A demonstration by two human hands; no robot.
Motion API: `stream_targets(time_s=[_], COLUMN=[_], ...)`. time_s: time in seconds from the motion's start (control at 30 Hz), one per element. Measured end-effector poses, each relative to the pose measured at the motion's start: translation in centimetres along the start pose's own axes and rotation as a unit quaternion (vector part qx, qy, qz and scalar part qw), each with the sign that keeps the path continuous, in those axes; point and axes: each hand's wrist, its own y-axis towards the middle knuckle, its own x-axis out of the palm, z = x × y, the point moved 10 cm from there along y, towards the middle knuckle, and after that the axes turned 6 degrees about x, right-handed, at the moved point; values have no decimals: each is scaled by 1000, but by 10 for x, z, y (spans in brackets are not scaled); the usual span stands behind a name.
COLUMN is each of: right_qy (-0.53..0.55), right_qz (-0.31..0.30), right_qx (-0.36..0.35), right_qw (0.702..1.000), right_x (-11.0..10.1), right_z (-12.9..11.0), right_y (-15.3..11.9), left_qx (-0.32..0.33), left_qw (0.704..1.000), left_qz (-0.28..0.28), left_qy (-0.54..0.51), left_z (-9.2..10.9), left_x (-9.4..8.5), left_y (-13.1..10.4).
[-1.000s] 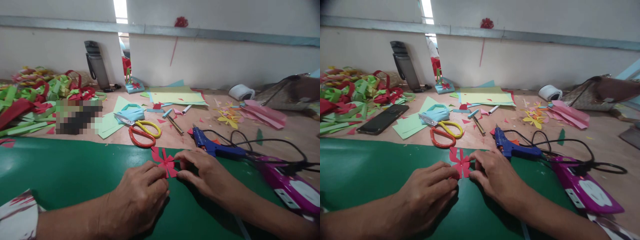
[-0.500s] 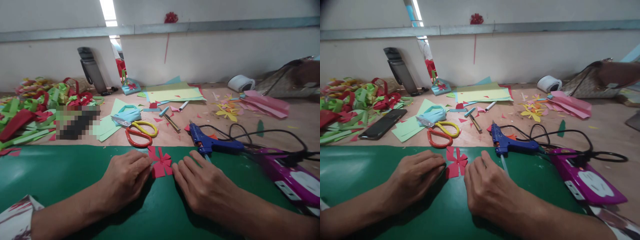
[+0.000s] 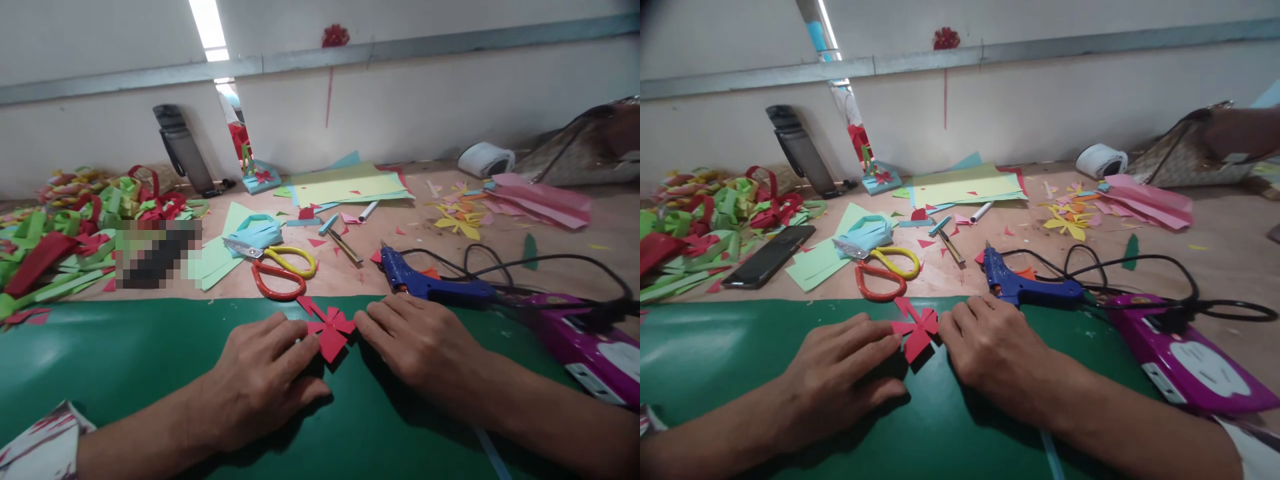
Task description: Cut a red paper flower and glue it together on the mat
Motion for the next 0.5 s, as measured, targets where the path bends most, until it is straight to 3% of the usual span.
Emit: stream_targets(time_s=[0.27, 0.5], right_qy=[28, 253], right_qz=[-20, -35], right_qx=[5, 114], right_qw=[999, 960], right_x=[8, 11], right_z=[1, 13], right_y=[-1, 4], left_qx=[-14, -38], left_qw=[999, 998], left_qz=[-40, -6], left_qy=[-24, -54], left_z=[3, 2], left_x=[22, 21], left_y=[3, 3])
